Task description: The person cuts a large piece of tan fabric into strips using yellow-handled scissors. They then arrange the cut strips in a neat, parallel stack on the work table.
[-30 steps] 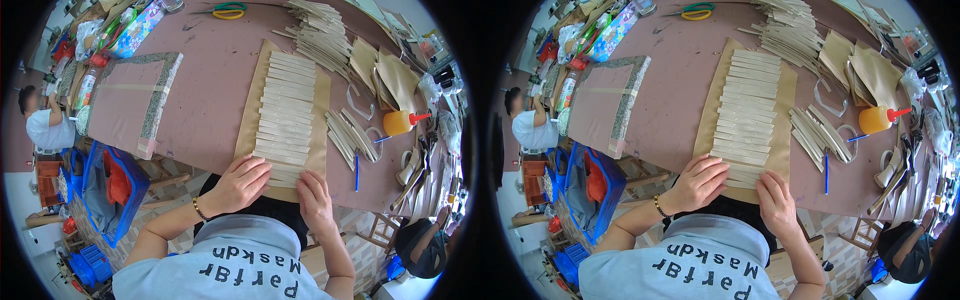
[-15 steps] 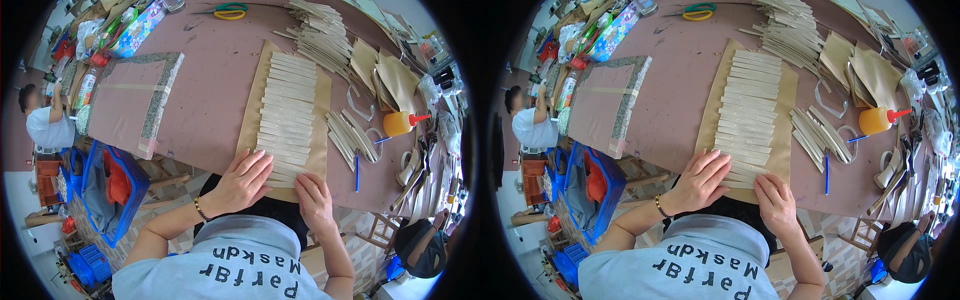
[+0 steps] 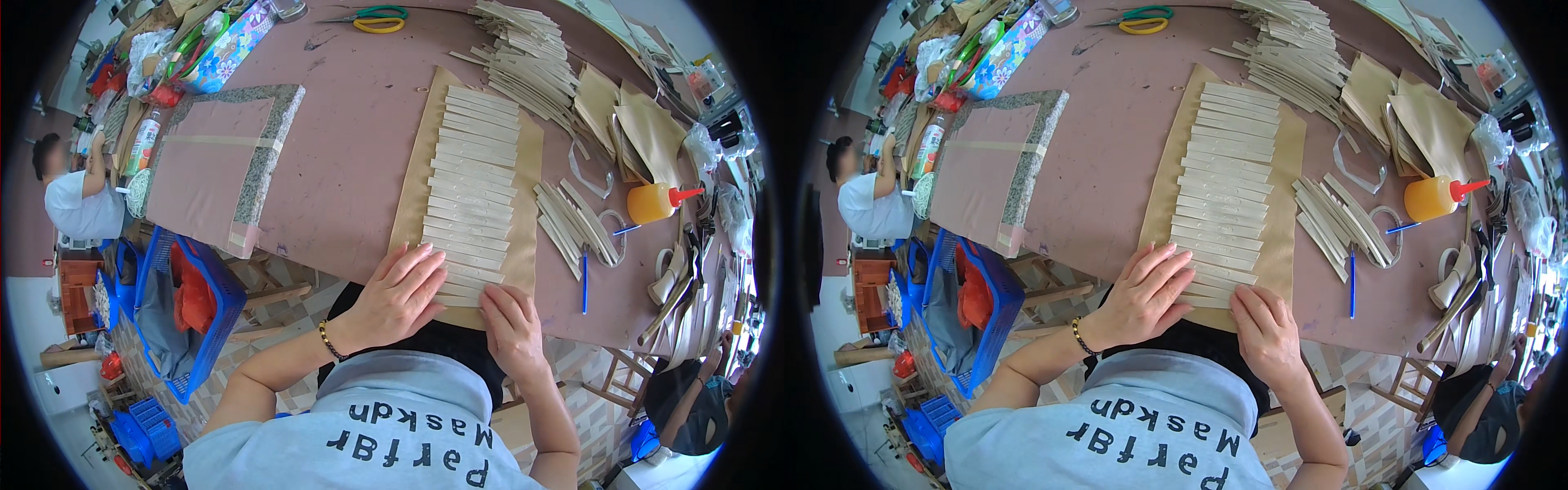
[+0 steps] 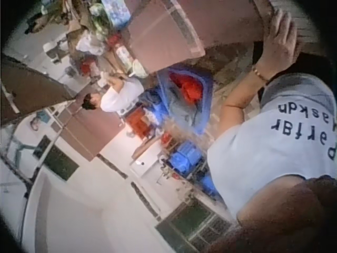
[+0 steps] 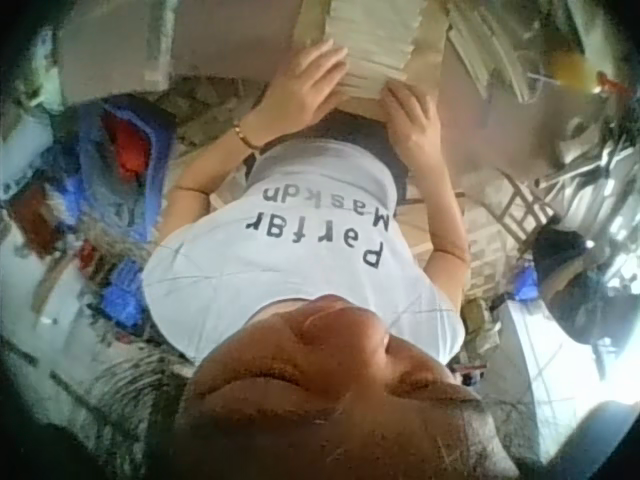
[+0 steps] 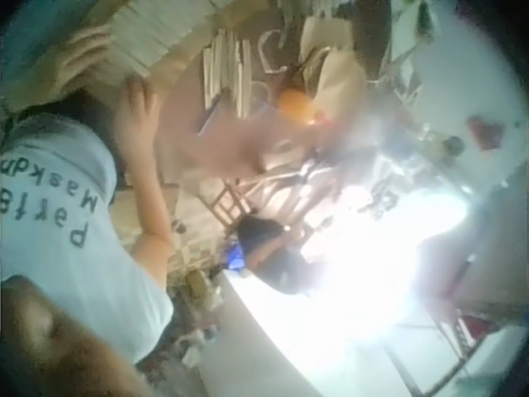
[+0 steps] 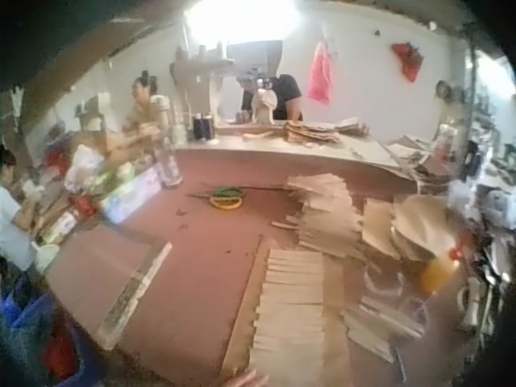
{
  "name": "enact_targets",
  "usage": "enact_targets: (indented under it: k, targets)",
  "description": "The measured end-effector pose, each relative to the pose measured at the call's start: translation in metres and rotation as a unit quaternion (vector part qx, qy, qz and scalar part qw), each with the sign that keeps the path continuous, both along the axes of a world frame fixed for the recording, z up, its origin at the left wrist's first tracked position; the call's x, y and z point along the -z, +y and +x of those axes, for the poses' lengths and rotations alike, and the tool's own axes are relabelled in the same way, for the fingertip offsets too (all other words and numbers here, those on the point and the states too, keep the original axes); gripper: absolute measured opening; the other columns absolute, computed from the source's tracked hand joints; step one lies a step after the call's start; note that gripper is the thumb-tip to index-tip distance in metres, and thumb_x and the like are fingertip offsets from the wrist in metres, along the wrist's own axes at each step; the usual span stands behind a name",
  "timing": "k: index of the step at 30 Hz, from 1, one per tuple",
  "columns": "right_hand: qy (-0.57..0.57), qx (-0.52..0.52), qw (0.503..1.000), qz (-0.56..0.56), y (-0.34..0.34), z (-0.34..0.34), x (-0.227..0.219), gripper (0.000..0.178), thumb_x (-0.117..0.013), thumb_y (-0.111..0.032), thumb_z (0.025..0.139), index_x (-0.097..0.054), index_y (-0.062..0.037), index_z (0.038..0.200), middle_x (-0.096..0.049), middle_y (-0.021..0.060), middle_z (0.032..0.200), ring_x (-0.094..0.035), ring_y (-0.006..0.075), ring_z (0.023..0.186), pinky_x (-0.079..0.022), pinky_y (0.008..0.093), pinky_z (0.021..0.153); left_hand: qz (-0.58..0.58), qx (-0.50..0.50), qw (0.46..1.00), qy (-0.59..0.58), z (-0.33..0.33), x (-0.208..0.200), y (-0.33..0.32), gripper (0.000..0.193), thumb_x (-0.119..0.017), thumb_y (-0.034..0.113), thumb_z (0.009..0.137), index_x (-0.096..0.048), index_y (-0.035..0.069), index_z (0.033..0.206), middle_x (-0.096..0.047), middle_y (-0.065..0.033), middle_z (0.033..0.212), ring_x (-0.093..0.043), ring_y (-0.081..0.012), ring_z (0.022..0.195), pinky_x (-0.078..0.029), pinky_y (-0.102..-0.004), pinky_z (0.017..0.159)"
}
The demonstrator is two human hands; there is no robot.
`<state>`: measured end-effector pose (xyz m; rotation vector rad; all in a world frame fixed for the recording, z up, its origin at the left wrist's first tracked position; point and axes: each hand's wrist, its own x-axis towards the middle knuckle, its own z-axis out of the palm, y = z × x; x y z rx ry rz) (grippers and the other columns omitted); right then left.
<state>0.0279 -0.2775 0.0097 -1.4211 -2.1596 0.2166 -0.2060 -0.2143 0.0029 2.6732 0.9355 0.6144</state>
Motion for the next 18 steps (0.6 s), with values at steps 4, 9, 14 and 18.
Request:
enact_targets:
  k: [4, 9, 14, 18]
  targets:
    - [0.006, 0.001, 1.0, -0.006, 0.0003, -0.0006, -0.0003, 0.029, -0.071, 0.001, 0.076, -0.069, 0.0016, 0.105, -0.064, 0.0112, 0.114, -0.061, 0.029, 0.104, -0.054, 0.0386, 0.085, 0.001, 0.0, 1.0, 0.002, 0.0015, -0.0004, 0.0017, 0.047, -0.073, 0.028, 0.084, -0.063, -0.002, 0.119, -0.05, -0.016, 0.139, -0.04, -0.0324, 0.135, -0.036, -0.0514, 0.112]
    - [0.022, 0.008, 1.0, -0.011, -0.0012, -0.0026, -0.0015, 0.03, -0.07, 0.003, 0.075, -0.068, 0.0021, 0.105, -0.064, 0.0118, 0.114, -0.061, 0.0301, 0.105, -0.054, 0.0396, 0.086, -0.008, 0.003, 1.0, -0.008, -0.0003, -0.0012, 0.0027, 0.047, -0.074, 0.03, 0.084, -0.063, 0.0, 0.118, -0.05, -0.0168, 0.139, -0.041, -0.0331, 0.135, -0.036, -0.0515, 0.112]
    - [0.028, 0.016, 0.999, -0.007, -0.0045, -0.005, 0.0017, 0.03, -0.069, 0.005, 0.076, -0.067, 0.0027, 0.105, -0.062, 0.0131, 0.116, -0.06, 0.0312, 0.104, -0.054, 0.0398, 0.087, -0.007, -0.001, 1.0, -0.015, -0.0013, 0.0008, 0.0038, 0.046, -0.074, 0.029, 0.083, -0.062, 0.0, 0.118, -0.05, -0.0173, 0.139, -0.042, -0.034, 0.134, -0.036, -0.0517, 0.111]
    - [0.043, 0.04, 0.998, -0.006, -0.0072, -0.0079, 0.0027, 0.029, -0.068, 0.005, 0.077, -0.067, 0.0037, 0.107, -0.062, 0.0143, 0.117, -0.06, 0.0323, 0.108, -0.053, 0.041, 0.089, -0.001, -0.009, 1.0, -0.021, -0.0033, 0.0014, 0.0042, 0.049, -0.074, 0.027, 0.083, -0.061, -0.001, 0.121, -0.051, -0.018, 0.139, -0.042, -0.0346, 0.134, -0.037, -0.0519, 0.11]
